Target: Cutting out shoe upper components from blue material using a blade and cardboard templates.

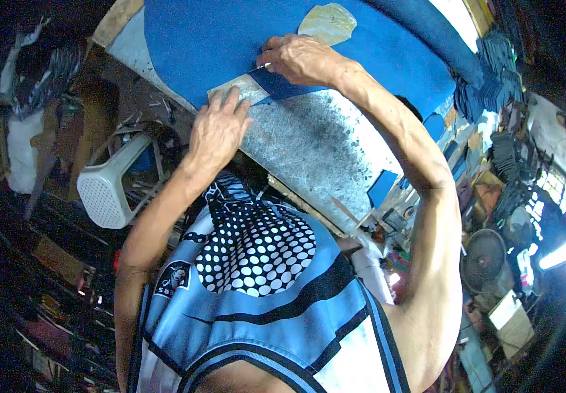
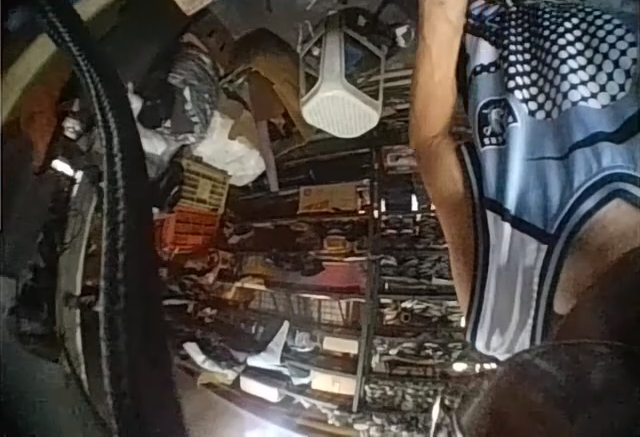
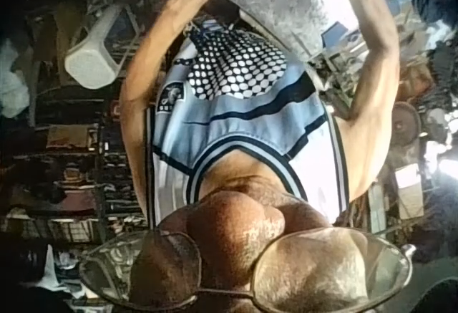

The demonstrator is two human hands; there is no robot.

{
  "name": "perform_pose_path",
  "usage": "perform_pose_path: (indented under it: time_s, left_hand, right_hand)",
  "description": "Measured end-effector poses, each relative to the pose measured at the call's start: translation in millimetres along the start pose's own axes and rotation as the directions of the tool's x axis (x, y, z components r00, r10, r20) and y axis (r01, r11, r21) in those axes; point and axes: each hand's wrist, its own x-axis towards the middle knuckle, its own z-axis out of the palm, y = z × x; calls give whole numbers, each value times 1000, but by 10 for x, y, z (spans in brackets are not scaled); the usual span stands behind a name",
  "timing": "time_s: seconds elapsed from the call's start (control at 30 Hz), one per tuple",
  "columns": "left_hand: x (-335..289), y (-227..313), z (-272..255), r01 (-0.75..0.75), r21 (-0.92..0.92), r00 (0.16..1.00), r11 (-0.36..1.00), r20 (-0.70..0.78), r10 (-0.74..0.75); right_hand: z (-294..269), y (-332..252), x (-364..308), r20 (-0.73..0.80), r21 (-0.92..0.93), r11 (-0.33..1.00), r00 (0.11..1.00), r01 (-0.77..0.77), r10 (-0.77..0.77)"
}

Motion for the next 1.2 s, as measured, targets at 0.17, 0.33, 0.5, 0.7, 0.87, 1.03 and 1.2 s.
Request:
perform_pose_path:
  time_s: [0.17,0.33,0.5,0.7,0.87,1.03,1.2]
  left_hand:
    - [291,-283,-252,-288,68,955,955,100,281]
    - [191,-430,-317,-457,80,866,886,268,422]
    - [-149,-433,-214,-506,-8,845,863,197,497]
    - [45,-383,-162,-293,-31,951,956,90,295]
    - [-69,-477,-127,-268,-67,962,961,43,271]
    - [-164,-640,-12,-297,-71,955,952,0,298]
    - [-367,-582,-88,-317,-42,948,948,23,318]
  right_hand:
    - [-249,-383,-418,-236,559,779,847,-283,477]
    - [233,-1091,-709,79,970,65,554,-234,829]
    - [755,-1433,-826,128,945,42,486,-324,864]
    - [814,-1438,-395,-351,785,538,494,-308,795]
    - [1008,-1594,-134,-445,680,632,475,-372,759]
    - [1206,-1655,69,-522,590,694,461,-413,718]
    - [1210,-1872,1,-523,564,696,460,-444,717]
